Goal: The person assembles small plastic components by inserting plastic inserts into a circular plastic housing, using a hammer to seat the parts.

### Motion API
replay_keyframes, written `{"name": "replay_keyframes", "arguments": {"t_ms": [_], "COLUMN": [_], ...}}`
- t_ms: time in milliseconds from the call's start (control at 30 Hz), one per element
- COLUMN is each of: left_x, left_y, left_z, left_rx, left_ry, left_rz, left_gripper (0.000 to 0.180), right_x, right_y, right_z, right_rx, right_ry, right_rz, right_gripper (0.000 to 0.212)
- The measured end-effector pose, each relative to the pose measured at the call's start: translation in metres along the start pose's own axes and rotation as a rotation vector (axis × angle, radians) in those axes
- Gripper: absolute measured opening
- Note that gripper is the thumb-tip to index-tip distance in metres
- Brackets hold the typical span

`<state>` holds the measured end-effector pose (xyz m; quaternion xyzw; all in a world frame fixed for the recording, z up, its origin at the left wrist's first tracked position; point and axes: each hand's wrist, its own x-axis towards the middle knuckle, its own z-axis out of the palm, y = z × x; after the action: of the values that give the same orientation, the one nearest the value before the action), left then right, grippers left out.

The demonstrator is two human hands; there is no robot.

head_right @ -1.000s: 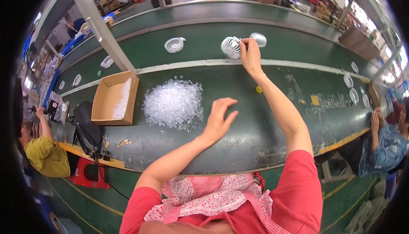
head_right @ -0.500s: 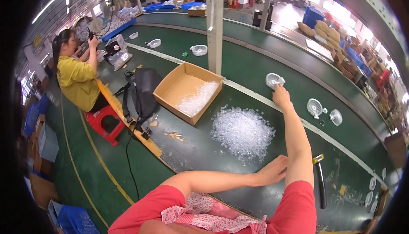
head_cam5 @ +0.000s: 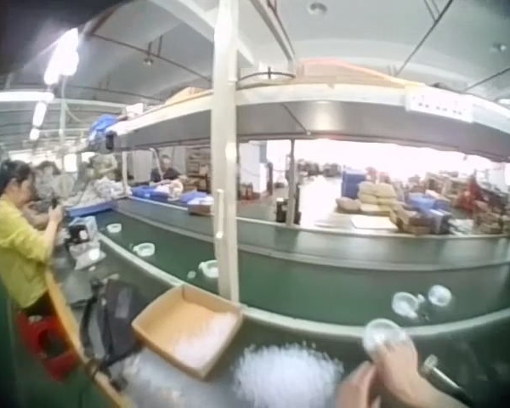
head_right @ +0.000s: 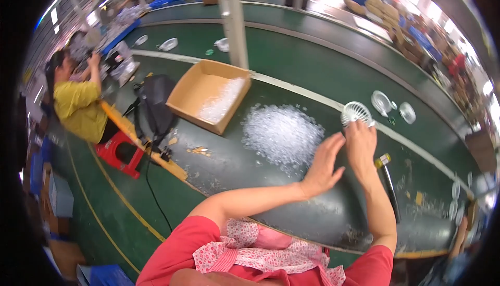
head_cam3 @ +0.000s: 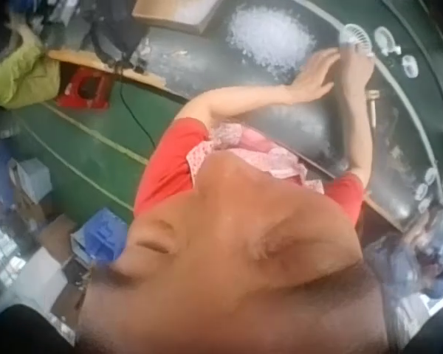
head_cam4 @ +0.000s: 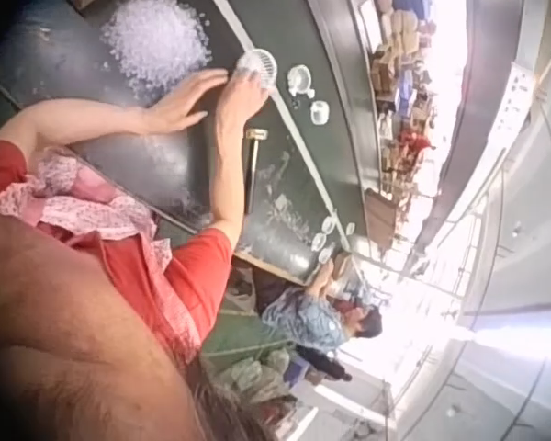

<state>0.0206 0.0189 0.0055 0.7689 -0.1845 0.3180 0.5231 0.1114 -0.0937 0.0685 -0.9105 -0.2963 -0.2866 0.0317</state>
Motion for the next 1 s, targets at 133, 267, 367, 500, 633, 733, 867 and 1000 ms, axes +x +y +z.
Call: {"name": "replay_keyframes", "arguments": {"t_ms": [133, 267, 367, 500, 633, 733, 867, 1000], "left_x": [-0.003, -0.005, -0.002, 0.002, 0.011, 0.008, 0.010, 0.009], "left_y": [-0.008, -0.013, -0.015, -0.007, -0.002, -0.007, -0.003, 0.003], "left_z": [0.004, 0.000, -0.003, -0.006, -0.001, -0.003, -0.007, -0.012], "left_rx": [0.296, 0.345, 0.424, 0.497, 0.449, 0.361, 0.331, 0.356], "left_ry": [-0.199, -0.318, -0.363, -0.388, -0.426, -0.451, -0.410, -0.374], "left_rz": [0.109, 0.221, 0.246, 0.217, 0.265, 0.282, 0.309, 0.296], "left_gripper": [0.097, 0.057, 0.043, 0.046, 0.042, 0.037, 0.032, 0.032], "right_x": [-0.062, -0.085, -0.093, -0.108, -0.117, -0.119, -0.120, -0.117], "right_y": [-0.018, -0.007, 0.021, 0.031, 0.020, 0.007, 0.004, 0.000], "right_z": [-0.036, -0.051, -0.047, -0.040, -0.028, -0.032, -0.040, -0.044], "right_rx": [0.365, 0.674, 0.744, 0.696, 0.592, 0.659, 0.719, 0.856], "right_ry": [-0.339, -0.213, -0.176, -0.281, -0.159, -0.135, -0.133, -0.150], "right_rz": [0.085, 0.095, 0.171, 0.228, 0.205, 0.255, 0.370, 0.414], "right_gripper": [0.011, 0.018, 0.046, 0.065, 0.046, 0.040, 0.026, 0.014]}}
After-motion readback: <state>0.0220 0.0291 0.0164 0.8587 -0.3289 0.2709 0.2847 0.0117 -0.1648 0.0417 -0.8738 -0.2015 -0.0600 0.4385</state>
